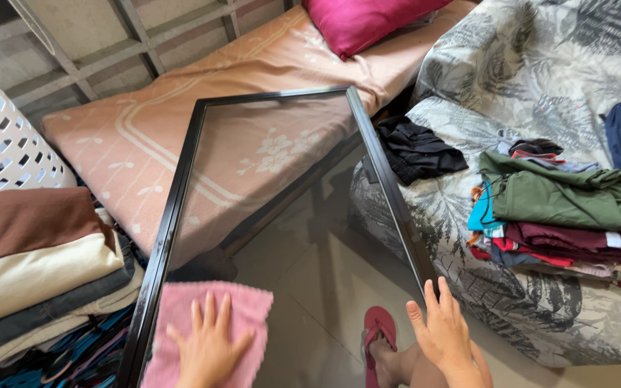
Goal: The person wipes a large framed mirror with a pink cloth, moving in circular and back-and-forth motions across the surface. The person holds the mirror steady with one hand while cleaning with the other, occasionally repositioning the cloth.
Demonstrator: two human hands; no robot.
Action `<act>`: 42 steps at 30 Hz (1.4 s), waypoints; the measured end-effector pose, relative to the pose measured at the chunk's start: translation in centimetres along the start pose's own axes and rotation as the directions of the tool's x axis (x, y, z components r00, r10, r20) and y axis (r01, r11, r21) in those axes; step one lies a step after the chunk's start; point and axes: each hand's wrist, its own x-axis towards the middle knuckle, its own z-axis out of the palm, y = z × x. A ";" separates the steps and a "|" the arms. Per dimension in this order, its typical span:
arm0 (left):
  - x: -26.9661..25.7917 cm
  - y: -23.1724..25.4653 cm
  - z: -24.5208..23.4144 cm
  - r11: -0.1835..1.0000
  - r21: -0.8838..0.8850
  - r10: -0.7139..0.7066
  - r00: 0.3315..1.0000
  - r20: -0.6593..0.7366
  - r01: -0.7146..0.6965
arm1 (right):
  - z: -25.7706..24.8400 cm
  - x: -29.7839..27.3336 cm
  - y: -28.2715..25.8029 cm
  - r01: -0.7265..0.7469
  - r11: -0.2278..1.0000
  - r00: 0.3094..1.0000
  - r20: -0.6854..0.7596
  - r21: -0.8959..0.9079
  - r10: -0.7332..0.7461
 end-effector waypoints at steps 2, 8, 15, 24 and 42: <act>3.6 0.5 -2.2 0.994 -0.102 -0.035 0.998 -0.059 0.029 | 0.0 -0.1 -0.1 -0.014 1.000 1.000 0.011 -0.002 0.014; 7.8 2.2 -1.3 0.985 -0.167 -0.092 0.969 -0.230 0.054 | -0.1 0.1 0.0 -0.043 0.999 0.998 0.044 -0.022 0.044; -0.4 2.2 10.5 0.981 0.035 0.191 0.937 -0.292 -0.189 | -0.1 -0.4 0.2 -0.032 0.999 0.999 0.035 0.003 0.032; -3.5 3.7 14.2 0.931 0.121 0.357 0.786 -0.505 -0.346 | -0.2 -0.3 0.4 -0.008 1.000 0.999 0.047 -0.014 0.008; -5.1 9.3 3.2 0.954 -0.082 0.277 0.954 -0.110 -0.287 | -0.3 -0.4 -0.1 0.028 1.000 0.999 -0.021 -0.005 -0.028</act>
